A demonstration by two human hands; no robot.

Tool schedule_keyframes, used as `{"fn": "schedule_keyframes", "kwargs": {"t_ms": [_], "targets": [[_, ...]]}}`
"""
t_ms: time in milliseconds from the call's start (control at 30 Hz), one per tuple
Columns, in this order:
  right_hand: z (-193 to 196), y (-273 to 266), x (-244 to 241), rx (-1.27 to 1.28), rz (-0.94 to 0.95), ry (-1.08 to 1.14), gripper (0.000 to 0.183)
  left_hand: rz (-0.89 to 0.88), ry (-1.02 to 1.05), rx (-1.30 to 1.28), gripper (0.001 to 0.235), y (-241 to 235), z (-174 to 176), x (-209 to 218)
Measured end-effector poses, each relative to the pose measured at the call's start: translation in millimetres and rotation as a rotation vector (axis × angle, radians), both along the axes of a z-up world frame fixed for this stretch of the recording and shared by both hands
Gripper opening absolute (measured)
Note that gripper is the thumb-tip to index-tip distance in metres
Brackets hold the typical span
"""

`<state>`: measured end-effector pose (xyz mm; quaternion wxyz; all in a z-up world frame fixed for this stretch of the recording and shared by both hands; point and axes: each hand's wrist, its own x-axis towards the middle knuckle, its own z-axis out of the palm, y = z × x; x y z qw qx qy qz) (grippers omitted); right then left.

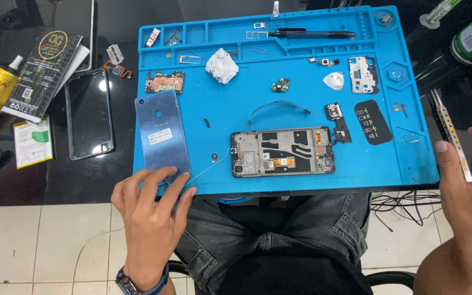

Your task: The person cleans a small component with a tissue, then uses a soldering iron to heat and separate a flex cable from a small orange frame. The disassembled phone parts remain on the blue mat throughout.

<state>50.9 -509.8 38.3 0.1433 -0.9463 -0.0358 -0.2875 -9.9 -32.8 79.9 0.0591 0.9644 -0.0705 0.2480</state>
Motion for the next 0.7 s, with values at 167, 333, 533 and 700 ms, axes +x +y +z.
{"fn": "schedule_keyframes", "kwargs": {"t_ms": [167,333,533,700], "targets": [[14.2,38.9,0.9,0.119,0.133,-0.058,0.025,-0.060,0.028,-0.028,0.006,3.0,5.3,5.2],[7.5,43.2,13.2,-0.019,0.205,-0.217,0.021,-0.094,0.142,0.002,0.009,2.8,7.3,8.9],[0.0,47.2,22.2,0.041,0.256,-0.327,0.018,-0.084,0.126,0.098,0.004,3.2,-4.3,10.5],[-6.1,48.4,23.3,0.040,0.216,-0.314,0.024,-0.094,0.126,0.058,0.002,4.7,-1.8,13.0]]}}
